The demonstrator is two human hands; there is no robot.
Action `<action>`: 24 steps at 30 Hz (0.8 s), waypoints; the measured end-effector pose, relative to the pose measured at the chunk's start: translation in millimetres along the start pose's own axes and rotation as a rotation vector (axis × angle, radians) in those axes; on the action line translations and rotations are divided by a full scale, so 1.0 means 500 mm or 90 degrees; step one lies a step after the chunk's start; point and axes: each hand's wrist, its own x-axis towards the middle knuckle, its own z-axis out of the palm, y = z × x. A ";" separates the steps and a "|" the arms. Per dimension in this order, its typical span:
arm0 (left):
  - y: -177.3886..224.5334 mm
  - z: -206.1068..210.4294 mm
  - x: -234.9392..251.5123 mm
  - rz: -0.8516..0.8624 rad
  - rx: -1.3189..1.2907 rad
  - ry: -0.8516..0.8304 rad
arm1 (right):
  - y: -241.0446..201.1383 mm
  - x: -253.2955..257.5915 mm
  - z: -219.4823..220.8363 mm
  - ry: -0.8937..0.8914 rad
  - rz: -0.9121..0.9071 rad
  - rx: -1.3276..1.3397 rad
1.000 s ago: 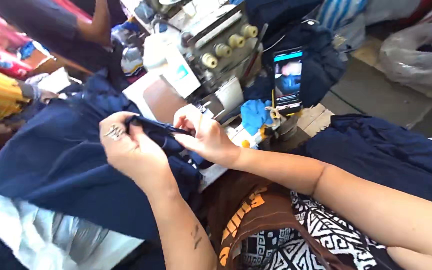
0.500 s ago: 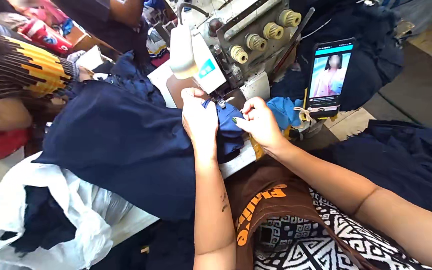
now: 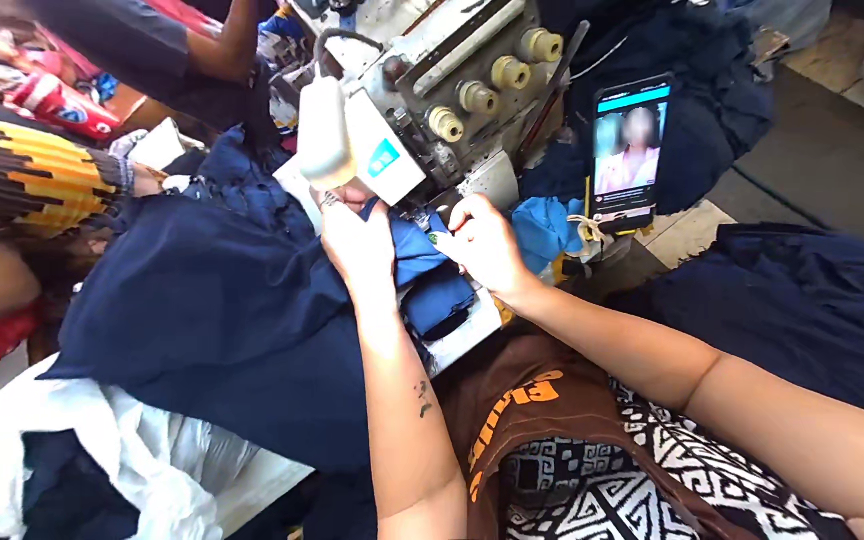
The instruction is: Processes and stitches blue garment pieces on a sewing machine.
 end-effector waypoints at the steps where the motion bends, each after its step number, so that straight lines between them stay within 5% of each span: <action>1: -0.002 -0.002 -0.002 0.001 -0.006 -0.002 | 0.002 -0.003 -0.002 -0.005 -0.014 -0.009; 19: -0.042 -0.005 -0.037 0.061 -0.098 0.039 | -0.021 0.021 -0.012 -0.080 -0.043 -0.267; 24: -0.070 -0.004 -0.049 0.070 -0.250 0.090 | -0.056 0.014 0.016 -0.108 -0.486 -0.527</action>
